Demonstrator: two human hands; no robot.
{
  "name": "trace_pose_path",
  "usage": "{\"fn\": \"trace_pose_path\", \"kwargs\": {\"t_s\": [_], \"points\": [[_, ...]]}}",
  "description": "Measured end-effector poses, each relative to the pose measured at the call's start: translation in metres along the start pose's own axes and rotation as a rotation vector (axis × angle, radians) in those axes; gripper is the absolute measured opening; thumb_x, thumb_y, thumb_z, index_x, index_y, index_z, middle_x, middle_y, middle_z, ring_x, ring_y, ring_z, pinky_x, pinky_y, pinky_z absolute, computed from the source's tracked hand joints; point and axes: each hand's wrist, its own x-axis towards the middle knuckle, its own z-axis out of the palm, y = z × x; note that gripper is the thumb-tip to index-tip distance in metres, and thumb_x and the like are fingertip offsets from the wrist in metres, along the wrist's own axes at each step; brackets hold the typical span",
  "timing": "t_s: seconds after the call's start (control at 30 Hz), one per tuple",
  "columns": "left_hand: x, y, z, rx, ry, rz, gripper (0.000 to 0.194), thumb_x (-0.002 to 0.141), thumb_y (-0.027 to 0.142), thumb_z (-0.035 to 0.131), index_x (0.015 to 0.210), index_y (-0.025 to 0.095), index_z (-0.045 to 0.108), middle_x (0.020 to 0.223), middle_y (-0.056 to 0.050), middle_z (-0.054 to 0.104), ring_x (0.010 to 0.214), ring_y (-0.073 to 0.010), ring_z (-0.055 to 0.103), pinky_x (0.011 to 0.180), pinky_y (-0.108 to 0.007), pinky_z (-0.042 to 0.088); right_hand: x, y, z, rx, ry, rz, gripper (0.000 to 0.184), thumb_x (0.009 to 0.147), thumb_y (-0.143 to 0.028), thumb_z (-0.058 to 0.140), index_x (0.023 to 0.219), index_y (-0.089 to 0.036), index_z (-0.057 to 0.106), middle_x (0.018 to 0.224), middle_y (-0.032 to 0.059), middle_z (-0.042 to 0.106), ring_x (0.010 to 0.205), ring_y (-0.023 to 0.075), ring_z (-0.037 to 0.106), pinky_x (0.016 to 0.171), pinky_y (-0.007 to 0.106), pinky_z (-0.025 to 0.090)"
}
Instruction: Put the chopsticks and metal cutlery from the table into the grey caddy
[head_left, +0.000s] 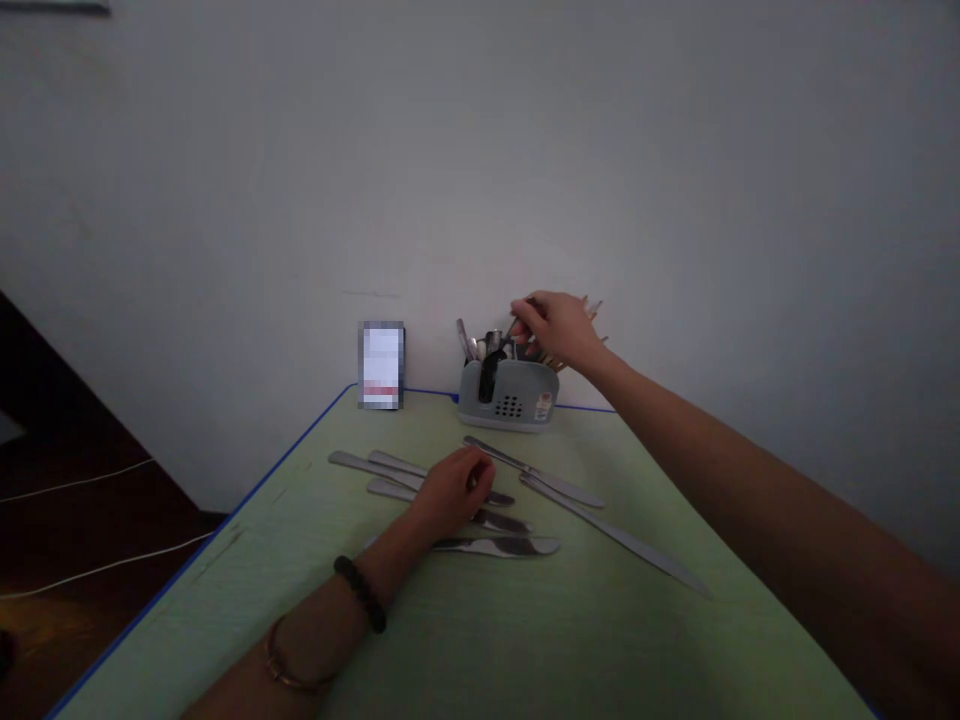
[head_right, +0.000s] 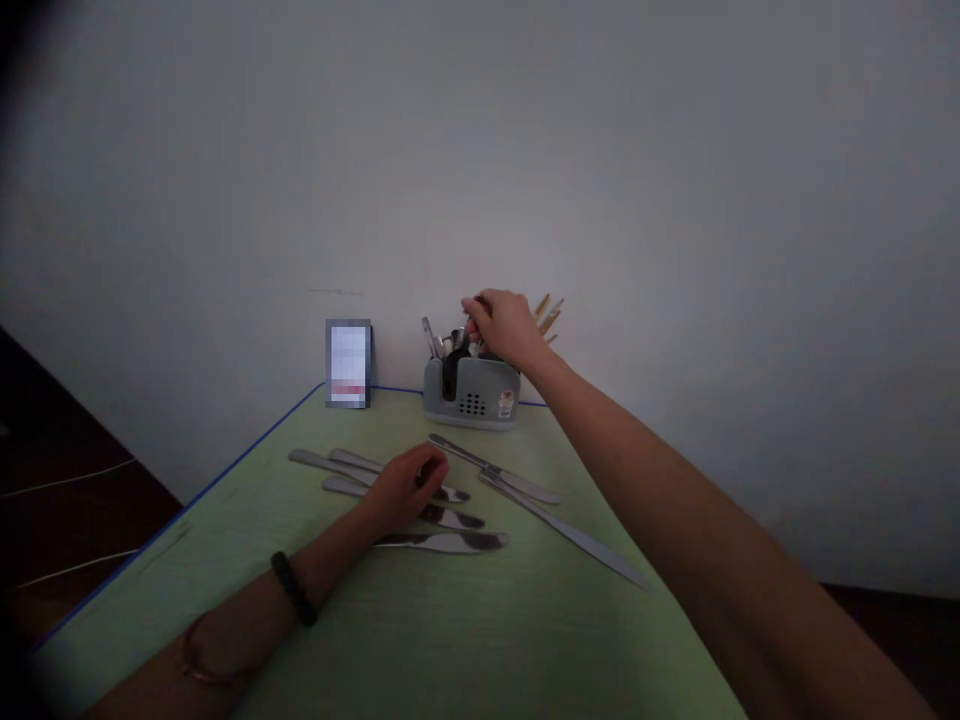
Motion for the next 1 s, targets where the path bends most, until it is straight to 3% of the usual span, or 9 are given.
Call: {"fn": "trace_pose_path", "kwargs": {"t_s": [0.2,0.3,0.43,0.5,0.6,0.7,0.8,0.87,1.0], "points": [[0.001,-0.001,-0.001,0.013,-0.018,0.006,0.016,0.087,0.024,0.043,0.077,0.019,0.054,0.073,-0.001,0.056,0.066,-0.0140,0.051,0.063,-0.026,0.042,0.025,0.014,0.020,-0.236,-0.266,0.169,0.035,0.078,-0.025,0.065,0.045,-0.017,0.054,0.038,-0.0007,0.055,0.031,0.0085,0.047,0.037,0.020,0.041],[0.001,-0.001,-0.001,0.024,-0.015,0.010,0.016,0.087,0.025,0.043,0.076,0.019,0.054,0.073,-0.001,0.056,0.066,-0.0142,0.051,0.064,-0.026,0.042,0.031,0.020,0.030,-0.343,-0.295,0.234,0.032,0.076,-0.016,0.064,0.046,-0.017,0.055,0.037,0.0017,0.054,0.035,0.0127,0.051,0.045,0.026,0.047],[0.001,-0.001,-0.001,0.028,-0.031,0.001,0.017,0.087,0.025,0.043,0.076,0.019,0.054,0.071,-0.001,0.056,0.065,-0.0143,0.052,0.063,-0.026,0.042,0.032,0.021,0.036,-0.431,-0.194,0.198,0.007,0.073,-0.007,0.062,0.069,-0.011,0.065,0.059,0.0097,0.064,0.063,0.0215,0.064,0.071,0.037,0.051],[0.001,-0.001,-0.001,0.033,-0.034,-0.001,0.017,0.087,0.025,0.043,0.075,0.019,0.054,0.071,-0.001,0.056,0.065,-0.0142,0.052,0.063,-0.026,0.042,0.023,0.017,0.034,-0.455,-0.151,0.137,0.017,0.075,-0.006,0.057,0.089,-0.009,0.065,0.083,0.0151,0.068,0.086,0.0245,0.063,0.086,0.040,0.046],[0.001,-0.001,-0.001,0.076,-0.027,0.007,0.017,0.086,0.025,0.044,0.075,0.019,0.055,0.072,-0.002,0.057,0.066,-0.0148,0.051,0.064,-0.027,0.042,-0.012,0.009,0.028,-0.466,-0.072,-0.049,0.028,0.080,-0.008,0.049,0.106,-0.009,0.061,0.108,0.0169,0.060,0.105,0.0244,0.054,0.096,0.039,0.039],[0.000,-0.001,-0.001,0.117,-0.039,0.024,0.016,0.087,0.025,0.043,0.077,0.019,0.055,0.075,-0.002,0.058,0.068,-0.0151,0.052,0.066,-0.027,0.042,-0.071,0.008,0.023,-0.408,0.023,-0.167,0.027,0.082,-0.013,0.045,0.105,-0.013,0.059,0.106,0.0136,0.057,0.105,0.0237,0.052,0.093,0.038,0.042],[-0.001,0.000,-0.001,0.161,-0.077,0.053,0.015,0.087,0.024,0.044,0.079,0.019,0.056,0.078,-0.003,0.059,0.071,-0.0162,0.053,0.068,-0.028,0.043,-0.137,0.021,0.021,-0.370,0.035,-0.109,0.024,0.084,-0.016,0.044,0.104,-0.018,0.059,0.102,0.0112,0.057,0.103,0.0235,0.052,0.093,0.040,0.042],[-0.001,0.000,0.000,0.212,-0.092,0.085,0.015,0.087,0.024,0.045,0.080,0.019,0.057,0.082,-0.004,0.060,0.077,-0.0182,0.055,0.073,-0.031,0.044,-0.174,0.034,0.019,-0.430,-0.053,-0.021,0.025,0.086,-0.020,0.046,0.106,-0.015,0.060,0.108,0.0139,0.056,0.105,0.0248,0.050,0.094,0.041,0.041],[-0.003,0.000,0.002,0.289,-0.075,0.116,0.014,0.086,0.023,0.047,0.094,0.019,0.057,0.097,-0.007,0.062,0.092,-0.0219,0.056,0.085,-0.037,0.043,-0.211,0.058,0.011,-0.638,-0.284,0.210,0.039,0.086,-0.029,0.053,0.119,-0.008,0.056,0.120,0.0204,0.053,0.111,0.0317,0.047,0.093,0.045,0.042]]}}
